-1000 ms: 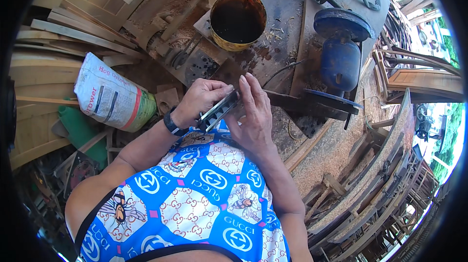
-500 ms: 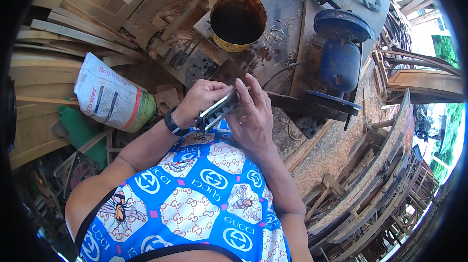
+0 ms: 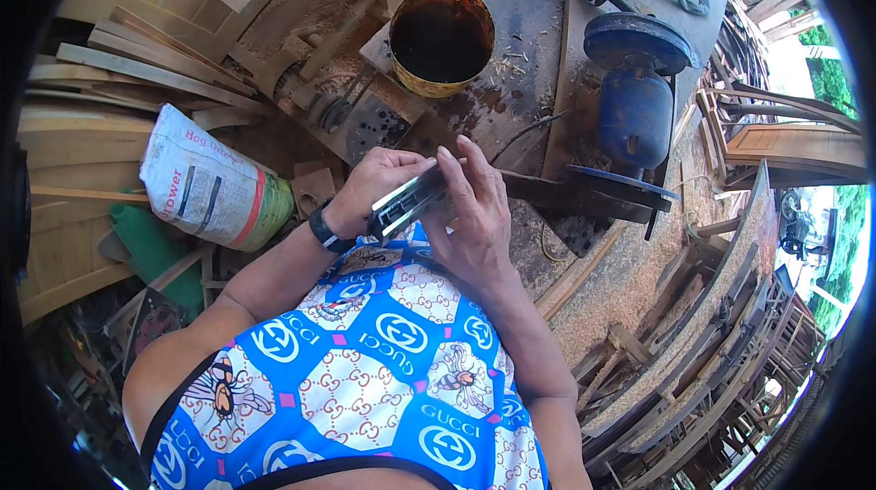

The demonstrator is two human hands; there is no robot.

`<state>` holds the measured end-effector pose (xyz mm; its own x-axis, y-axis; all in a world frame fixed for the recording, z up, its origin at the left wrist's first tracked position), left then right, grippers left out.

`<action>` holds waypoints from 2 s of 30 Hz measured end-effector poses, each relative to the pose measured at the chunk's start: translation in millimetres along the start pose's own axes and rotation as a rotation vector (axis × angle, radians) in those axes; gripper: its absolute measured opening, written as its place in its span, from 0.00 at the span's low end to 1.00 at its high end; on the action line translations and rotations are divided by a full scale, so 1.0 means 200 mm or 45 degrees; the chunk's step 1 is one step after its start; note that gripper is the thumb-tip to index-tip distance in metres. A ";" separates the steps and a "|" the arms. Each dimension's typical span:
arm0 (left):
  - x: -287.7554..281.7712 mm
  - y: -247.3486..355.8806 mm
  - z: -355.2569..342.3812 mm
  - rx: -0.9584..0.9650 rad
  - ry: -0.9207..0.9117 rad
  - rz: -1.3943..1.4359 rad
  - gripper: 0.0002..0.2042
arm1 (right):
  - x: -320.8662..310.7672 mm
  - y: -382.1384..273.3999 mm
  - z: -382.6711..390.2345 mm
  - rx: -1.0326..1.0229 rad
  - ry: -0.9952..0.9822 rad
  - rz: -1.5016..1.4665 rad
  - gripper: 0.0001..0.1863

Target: The person sharpens a small metal tool against a bench grinder, periodically dipping the metal into a container of dark liquid and checking the edge of the tool.

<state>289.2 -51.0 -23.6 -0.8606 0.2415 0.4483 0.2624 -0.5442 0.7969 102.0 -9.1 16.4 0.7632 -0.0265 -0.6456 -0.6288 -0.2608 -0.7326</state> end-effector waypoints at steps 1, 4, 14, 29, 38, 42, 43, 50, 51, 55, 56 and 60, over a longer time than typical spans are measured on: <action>0.00 0.00 0.00 0.004 0.017 -0.032 0.15 | 0.00 -0.01 -0.01 -0.043 -0.008 0.022 0.42; 0.01 0.01 0.00 0.034 -0.004 -0.091 0.14 | -0.01 -0.02 -0.01 -0.093 -0.029 0.055 0.42; 0.02 0.02 0.01 0.028 0.040 -0.123 0.14 | 0.00 0.00 0.00 -0.085 -0.020 0.024 0.40; 0.05 -0.01 -0.04 0.205 0.283 -0.431 0.17 | -0.02 -0.04 -0.03 -0.258 -0.060 0.126 0.38; 0.04 -0.06 -0.06 0.148 0.306 -0.284 0.17 | -0.01 -0.02 -0.03 -0.252 -0.031 0.097 0.34; 0.04 -0.07 -0.06 0.209 0.304 -0.271 0.17 | -0.01 -0.01 -0.02 -0.277 -0.003 0.063 0.34; 0.04 -0.06 -0.06 0.235 0.304 -0.276 0.17 | -0.01 -0.01 -0.02 -0.279 -0.003 0.064 0.34; 0.07 0.00 -0.04 0.262 0.316 -0.494 0.18 | 0.00 0.01 0.00 -0.133 0.029 0.050 0.41; 0.08 0.00 -0.04 0.249 0.306 -0.520 0.18 | 0.00 0.01 0.00 -0.094 0.027 0.069 0.43; 0.10 0.01 -0.01 0.237 0.288 -0.553 0.18 | -0.01 0.02 -0.01 -0.045 -0.086 0.108 0.45; 0.10 0.01 -0.01 0.237 0.287 -0.553 0.18 | -0.01 0.02 0.00 -0.044 -0.085 0.109 0.45; 0.09 0.00 -0.02 0.191 0.251 -0.528 0.17 | -0.01 0.03 0.00 -0.044 -0.072 0.115 0.45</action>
<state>272.6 -49.8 -16.6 -0.9684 0.2492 0.0065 -0.0731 -0.3090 0.9482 96.9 -10.3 12.1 0.6933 0.0028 -0.7207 -0.6884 -0.2931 -0.6634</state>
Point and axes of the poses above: each hand's wrist, its own z-axis away from the middle knuckle, its own x-axis out of the palm, y = z × x, the point moved 1 cm from there along -z, towards the middle knuckle, and after that the axes turned 6 degrees about x, right-handed, at the moved point
